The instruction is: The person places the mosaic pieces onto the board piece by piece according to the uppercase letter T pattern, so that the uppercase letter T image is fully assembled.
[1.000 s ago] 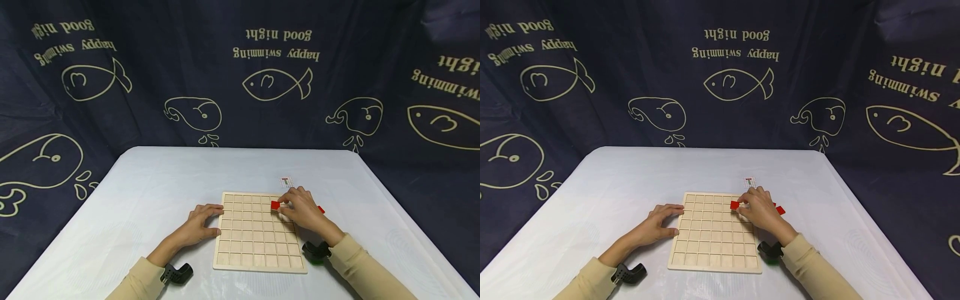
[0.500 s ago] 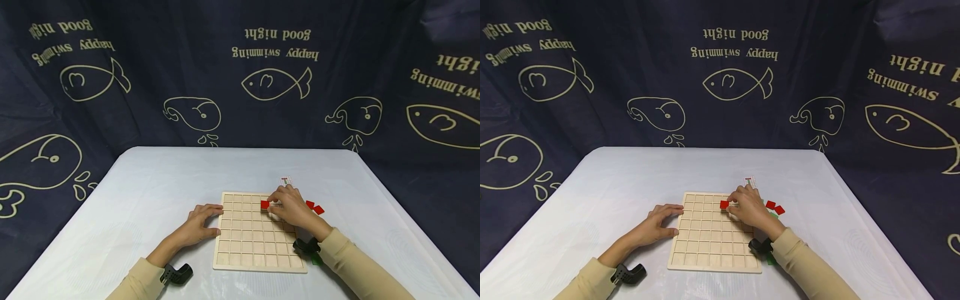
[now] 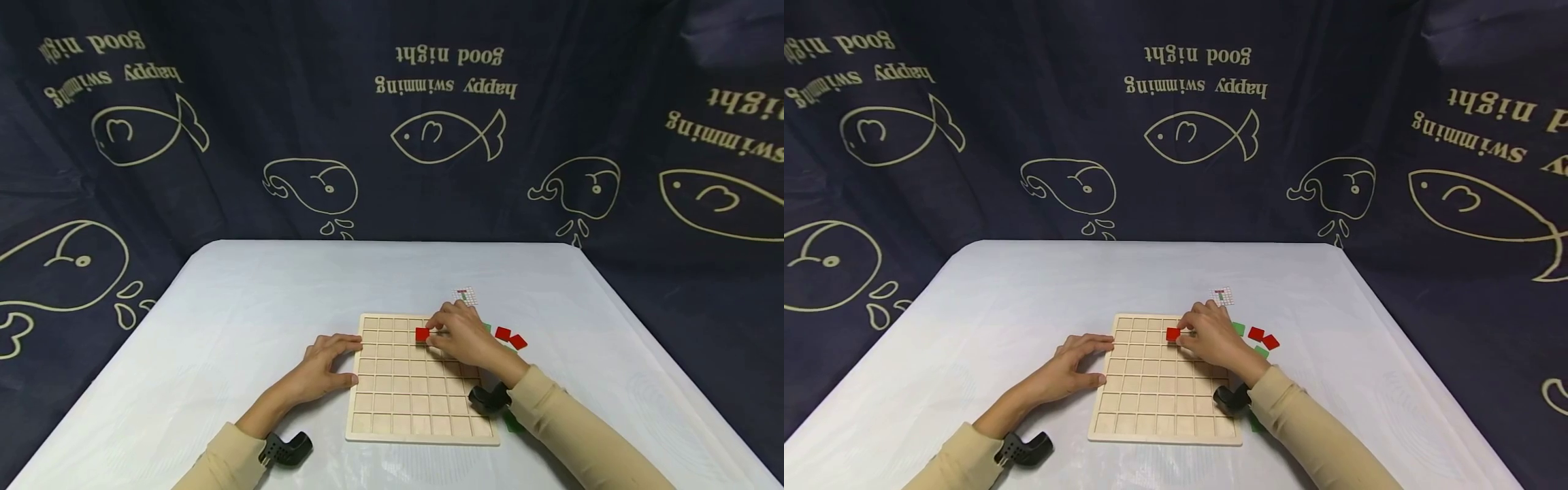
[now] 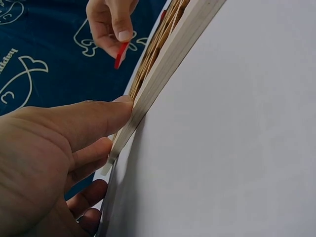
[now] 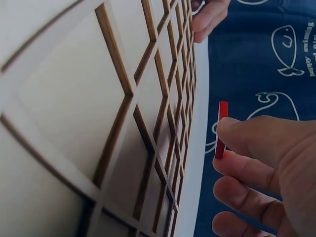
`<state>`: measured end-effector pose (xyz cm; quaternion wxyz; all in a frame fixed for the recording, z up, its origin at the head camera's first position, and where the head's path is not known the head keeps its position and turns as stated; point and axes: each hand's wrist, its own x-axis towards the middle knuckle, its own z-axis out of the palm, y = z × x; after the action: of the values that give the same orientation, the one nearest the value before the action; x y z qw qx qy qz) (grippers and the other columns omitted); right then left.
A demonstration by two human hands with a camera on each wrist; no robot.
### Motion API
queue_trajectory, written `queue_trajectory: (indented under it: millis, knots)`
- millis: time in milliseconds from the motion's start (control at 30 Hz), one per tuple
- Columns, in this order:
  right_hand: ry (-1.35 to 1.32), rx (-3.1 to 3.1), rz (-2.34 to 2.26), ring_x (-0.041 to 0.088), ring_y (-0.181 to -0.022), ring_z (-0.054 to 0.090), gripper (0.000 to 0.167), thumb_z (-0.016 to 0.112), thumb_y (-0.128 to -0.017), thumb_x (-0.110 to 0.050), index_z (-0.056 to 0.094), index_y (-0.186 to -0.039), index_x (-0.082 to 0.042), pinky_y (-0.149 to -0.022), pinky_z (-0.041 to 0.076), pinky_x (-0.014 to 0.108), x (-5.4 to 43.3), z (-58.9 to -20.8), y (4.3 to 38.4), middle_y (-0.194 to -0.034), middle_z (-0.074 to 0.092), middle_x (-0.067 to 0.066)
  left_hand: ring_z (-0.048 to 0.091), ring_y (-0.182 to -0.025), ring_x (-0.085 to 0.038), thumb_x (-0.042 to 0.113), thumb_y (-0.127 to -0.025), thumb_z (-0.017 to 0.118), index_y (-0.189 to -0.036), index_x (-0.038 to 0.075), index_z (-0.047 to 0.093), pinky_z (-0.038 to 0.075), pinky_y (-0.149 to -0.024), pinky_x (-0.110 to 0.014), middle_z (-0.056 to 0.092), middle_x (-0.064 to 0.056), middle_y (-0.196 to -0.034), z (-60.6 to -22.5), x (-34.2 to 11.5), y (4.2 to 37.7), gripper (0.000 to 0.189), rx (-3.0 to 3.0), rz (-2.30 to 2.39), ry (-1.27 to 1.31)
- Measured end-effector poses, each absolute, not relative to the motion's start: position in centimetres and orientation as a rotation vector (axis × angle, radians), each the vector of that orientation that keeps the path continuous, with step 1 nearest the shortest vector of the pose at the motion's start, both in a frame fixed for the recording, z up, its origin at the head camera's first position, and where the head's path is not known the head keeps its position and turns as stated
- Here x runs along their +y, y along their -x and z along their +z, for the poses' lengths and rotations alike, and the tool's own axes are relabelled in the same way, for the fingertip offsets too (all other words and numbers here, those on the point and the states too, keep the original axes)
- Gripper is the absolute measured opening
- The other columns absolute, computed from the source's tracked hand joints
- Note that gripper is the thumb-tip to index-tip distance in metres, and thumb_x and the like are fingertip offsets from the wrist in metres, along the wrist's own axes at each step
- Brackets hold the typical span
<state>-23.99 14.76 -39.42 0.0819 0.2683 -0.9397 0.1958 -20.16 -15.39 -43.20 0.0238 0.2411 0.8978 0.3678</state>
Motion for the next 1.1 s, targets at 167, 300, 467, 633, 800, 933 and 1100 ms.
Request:
queue_trajectory:
  millis: [167,300,467,633,800,933,1100]
  knots:
    - [-0.812,-2.808,0.586,0.012,-0.08,0.043,0.02,0.073,-0.081,-0.027,0.071,-0.097,-0.015,-0.074,0.03,0.031,14.5,-39.6,24.3,-0.088,0.059,0.0,0.037,-0.124,-0.024,0.023,-0.079,0.074,-0.128,0.013,0.057,0.025,-0.093,-0.041,0.048,0.0,-0.142,-43.2,-15.4,20.1,0.053,2.782,1.121,-0.757]
    - [-0.825,-2.813,0.607,0.012,-0.078,0.041,0.022,0.074,-0.08,-0.027,0.071,-0.097,-0.014,-0.073,0.028,0.03,14.2,-39.7,24.6,-0.086,0.059,0.0,0.036,-0.124,-0.024,0.024,-0.08,0.074,-0.129,0.013,0.056,0.025,-0.094,-0.042,0.047,-0.001,-0.142,-43.2,-15.5,20.0,0.053,2.782,1.113,-0.773]
    - [-0.833,-2.827,0.61,0.012,-0.079,0.041,0.022,0.074,-0.081,-0.028,0.072,-0.098,-0.015,-0.073,0.029,0.031,13.7,-39.6,24.8,-0.087,0.06,-0.001,0.036,-0.124,-0.025,0.024,-0.08,0.073,-0.129,0.012,0.056,0.025,-0.093,-0.042,0.047,-0.002,-0.142,-43.1,-15.5,19.9,0.054,2.782,1.111,-0.79]
    - [-0.831,-2.853,0.611,0.011,-0.08,0.041,0.02,0.074,-0.081,-0.028,0.072,-0.097,-0.017,-0.075,0.03,0.031,13.2,-39.6,25.1,-0.087,0.059,-0.003,0.037,-0.123,-0.024,0.024,-0.08,0.074,-0.128,0.012,0.056,0.025,-0.092,-0.041,0.048,-0.002,-0.142,-43.1,-15.6,19.9,0.053,2.783,1.117,-0.8]
    - [-0.853,-2.862,0.606,0.011,-0.078,0.039,0.019,0.074,-0.081,-0.028,0.072,-0.097,-0.017,-0.074,0.029,0.031,12.7,-39.6,25.4,-0.084,0.058,-0.003,0.038,-0.123,-0.024,0.024,-0.079,0.074,-0.127,0.013,0.057,0.025,-0.093,-0.042,0.048,-0.002,-0.141,-43.2,-15.6,19.9,0.052,2.786,1.123,-0.794]
    - [-0.864,-2.872,0.599,0.012,-0.078,0.039,0.019,0.074,-0.081,-0.028,0.072,-0.097,-0.018,-0.073,0.028,0.031,12.3,-39.7,25.5,-0.083,0.058,-0.003,0.038,-0.123,-0.024,0.024,-0.079,0.074,-0.126,0.013,0.058,0.025,-0.093,-0.042,0.049,-0.001,-0.14,-43.2,-15.6,19.9,0.051,2.778,1.134,-0.787]
    - [-0.876,-2.876,0.578,0.012,-0.078,0.039,0.019,0.073,-0.081,-0.029,0.072,-0.096,-0.018,-0.073,0.028,0.031,12.0,-39.9,25.7,-0.083,0.058,-0.004,0.037,-0.123,-0.024,0.024,-0.078,0.075,-0.125,0.012,0.058,0.025,-0.094,-0.043,0.05,-0.001,-0.138,-43.2,-15.6,19.8,0.051,2.774,1.144,-0.78]
